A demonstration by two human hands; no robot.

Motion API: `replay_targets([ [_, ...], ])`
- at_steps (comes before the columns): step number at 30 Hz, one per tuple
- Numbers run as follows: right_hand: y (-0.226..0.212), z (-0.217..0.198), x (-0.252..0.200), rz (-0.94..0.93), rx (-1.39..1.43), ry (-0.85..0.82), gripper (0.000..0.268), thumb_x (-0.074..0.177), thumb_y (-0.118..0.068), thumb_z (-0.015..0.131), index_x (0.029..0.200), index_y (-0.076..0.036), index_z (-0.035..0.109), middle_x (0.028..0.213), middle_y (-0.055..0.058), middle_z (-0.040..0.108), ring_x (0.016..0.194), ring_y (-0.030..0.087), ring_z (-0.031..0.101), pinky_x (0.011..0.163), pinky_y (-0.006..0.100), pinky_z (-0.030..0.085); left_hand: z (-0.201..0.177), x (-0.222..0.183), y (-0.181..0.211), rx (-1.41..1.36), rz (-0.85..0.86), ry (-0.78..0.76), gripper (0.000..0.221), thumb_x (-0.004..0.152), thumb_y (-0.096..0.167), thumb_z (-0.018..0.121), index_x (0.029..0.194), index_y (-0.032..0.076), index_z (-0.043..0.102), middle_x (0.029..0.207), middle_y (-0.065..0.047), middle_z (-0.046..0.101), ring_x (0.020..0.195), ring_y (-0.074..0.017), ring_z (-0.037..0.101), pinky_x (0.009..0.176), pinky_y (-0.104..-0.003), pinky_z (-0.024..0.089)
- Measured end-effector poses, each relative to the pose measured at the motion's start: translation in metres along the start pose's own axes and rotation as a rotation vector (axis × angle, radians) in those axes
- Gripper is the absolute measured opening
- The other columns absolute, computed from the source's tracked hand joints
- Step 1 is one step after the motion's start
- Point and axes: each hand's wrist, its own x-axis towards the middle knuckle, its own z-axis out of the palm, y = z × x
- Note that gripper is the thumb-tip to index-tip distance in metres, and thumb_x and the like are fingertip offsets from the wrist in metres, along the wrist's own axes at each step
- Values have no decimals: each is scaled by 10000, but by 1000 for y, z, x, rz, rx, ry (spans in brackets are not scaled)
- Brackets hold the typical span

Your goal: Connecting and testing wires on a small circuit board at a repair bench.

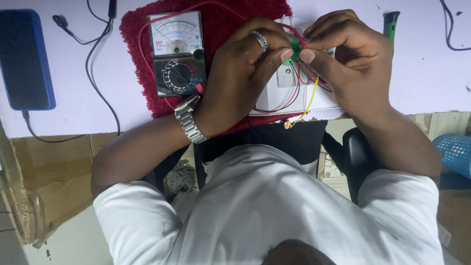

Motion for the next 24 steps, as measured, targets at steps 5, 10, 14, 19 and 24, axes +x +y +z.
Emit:
replay_targets([
  [5, 2, 1, -1, -20, 0, -7, 117, 1123, 122, 796, 1118, 75, 689, 1149, 235, 695, 1199, 364, 673, 1115, 417, 548, 3, -2, -2, 15, -45, 6, 222, 1102, 164, 564, 1033, -6, 689, 1138, -129, 678, 1093, -269, 701, 976, -385, 542],
  [10, 4, 0, -1, -71, -61, -13, 133, 1125, 121, 821, 1108, 101, 691, 1141, 248, 714, 1222, 398, 664, 1128, 457, 547, 4, -4, -4, 24, -86, 2, 349, 1115, 277, 518, 1042, 7, 727, 1187, -109, 662, 1071, -259, 728, 952, -374, 537],
  [14, 3, 0, -1, -91, -82, -12, 139, 1137, 98, 813, 1102, 78, 680, 1151, 235, 718, 1219, 400, 662, 1147, 473, 539, 3, -3, -4, -10, -66, 2, 305, 1113, 238, 527, 1067, 1, 712, 1176, -115, 658, 1086, -260, 709, 993, -381, 530],
  [19, 1, -1, 0, -111, -113, -31, 140, 1139, 86, 819, 1090, 66, 690, 1157, 238, 719, 1203, 404, 665, 1152, 484, 519, 3, -3, -2, -4, -77, -4, 284, 1112, 219, 535, 1059, 5, 713, 1183, -112, 651, 1082, -253, 709, 986, -378, 529],
  [24, 0, 0, 1, -141, -130, -36, 137, 1150, 109, 804, 1090, 77, 684, 1150, 239, 725, 1192, 412, 672, 1146, 493, 521, 5, -3, -4, 2, -71, 6, 290, 1107, 219, 531, 1051, 5, 719, 1179, -114, 666, 1093, -249, 712, 1004, -373, 526],
])
